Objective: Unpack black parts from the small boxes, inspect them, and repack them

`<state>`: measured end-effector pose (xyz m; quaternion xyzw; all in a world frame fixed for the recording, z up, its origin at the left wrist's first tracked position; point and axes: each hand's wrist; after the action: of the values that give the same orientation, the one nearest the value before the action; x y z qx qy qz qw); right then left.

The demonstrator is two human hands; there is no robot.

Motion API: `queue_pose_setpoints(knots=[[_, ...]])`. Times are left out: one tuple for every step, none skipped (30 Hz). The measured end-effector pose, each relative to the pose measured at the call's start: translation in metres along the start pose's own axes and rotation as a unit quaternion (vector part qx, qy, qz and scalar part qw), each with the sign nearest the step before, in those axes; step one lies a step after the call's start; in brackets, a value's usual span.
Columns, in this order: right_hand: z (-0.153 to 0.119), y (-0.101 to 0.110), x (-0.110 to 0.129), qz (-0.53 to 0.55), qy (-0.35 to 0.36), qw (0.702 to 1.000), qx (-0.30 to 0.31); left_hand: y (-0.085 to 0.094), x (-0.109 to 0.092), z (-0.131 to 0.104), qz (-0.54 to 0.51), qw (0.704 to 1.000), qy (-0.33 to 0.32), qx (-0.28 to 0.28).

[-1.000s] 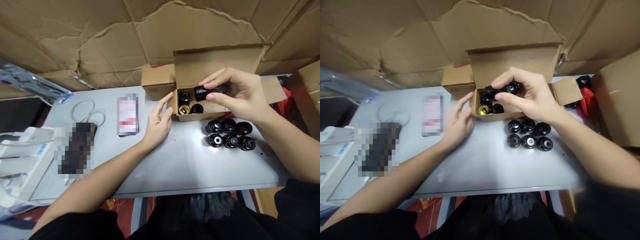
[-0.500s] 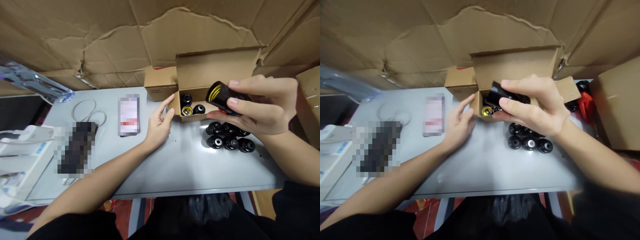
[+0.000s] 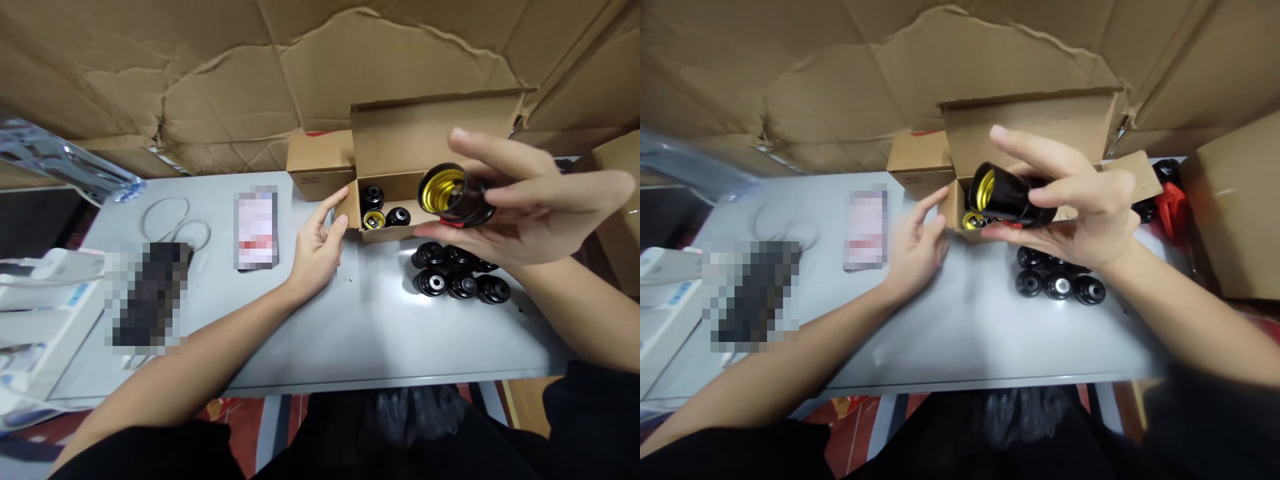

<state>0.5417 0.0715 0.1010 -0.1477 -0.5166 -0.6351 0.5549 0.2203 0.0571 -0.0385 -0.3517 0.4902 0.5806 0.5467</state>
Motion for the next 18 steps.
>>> queue_pose_setpoints(knots=[[-0.001,-0.003,0.001,-0.014,-0.01,1.0,-0.026,0.0,0.001,0.0,-0.006,1.0,-0.003,-0.001],[-0.002,-0.007,0.001,-0.032,-0.005,0.998,-0.057,-0.001,0.002,0.0,-0.011,1.0,-0.005,-0.003],[-0.002,-0.01,0.001,-0.053,0.007,0.995,-0.083,-0.001,0.003,0.0,-0.016,1.0,-0.006,-0.003],[-0.001,-0.013,0.001,-0.069,0.026,0.992,-0.103,-0.002,0.004,0.0,-0.019,1.0,-0.004,-0.004],[0.001,-0.014,0.0,-0.078,0.047,0.989,-0.113,-0.002,0.004,0.001,-0.022,1.0,-0.002,-0.004],[0.004,-0.015,0.0,-0.081,0.06,0.988,-0.116,-0.003,0.004,0.001,-0.026,1.0,0.0,-0.005],[0.007,-0.015,-0.002,-0.082,0.06,0.989,-0.11,-0.004,0.003,0.002,-0.029,1.0,0.0,-0.005],[0.01,-0.013,-0.003,-0.081,0.046,0.991,-0.097,-0.004,0.002,0.002,-0.032,0.999,0.001,-0.005],[0.013,-0.012,-0.003,-0.078,0.027,0.993,-0.086,-0.004,0.0,0.002,-0.033,0.999,0.001,-0.004],[0.015,-0.01,-0.004,-0.075,0.006,0.994,-0.073,-0.004,-0.002,0.002,-0.034,0.999,0.001,-0.003],[0.017,-0.008,-0.005,-0.074,-0.012,0.995,-0.059,-0.004,-0.005,0.003,-0.033,0.999,0.001,-0.003],[0.018,-0.006,-0.005,-0.076,-0.025,0.996,-0.044,-0.004,-0.008,0.003,-0.03,1.0,0.001,-0.005],[0.019,-0.005,-0.005,-0.083,-0.032,0.996,-0.029,-0.004,-0.011,0.003,-0.027,1.0,0.005,-0.006],[0.019,-0.004,-0.006,-0.094,-0.033,0.995,-0.017,-0.005,-0.014,0.003,-0.025,1.0,0.011,-0.007],[0.02,-0.004,-0.007,-0.112,-0.031,0.993,-0.005,-0.005,-0.016,0.003,-0.025,0.999,0.019,-0.007],[0.02,-0.004,-0.008,-0.135,-0.028,0.99,0.005,-0.005,-0.017,0.003,-0.027,0.999,0.028,-0.004],[0.02,-0.004,-0.009,-0.159,-0.025,0.987,0.014,-0.005,-0.018,0.003,-0.03,0.999,0.034,0.0],[0.02,-0.004,-0.011,-0.176,-0.023,0.984,0.019,-0.006,-0.017,0.003,-0.034,0.999,0.035,0.003]])
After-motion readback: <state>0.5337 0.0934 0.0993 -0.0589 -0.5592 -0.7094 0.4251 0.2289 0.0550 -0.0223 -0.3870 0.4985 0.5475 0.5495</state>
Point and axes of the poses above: each hand's wrist, its own z-axis towards the middle knuckle, its own y-axis out of the back of the hand, x = y × z, and after that the axes turned 7 degrees about z, right-handed
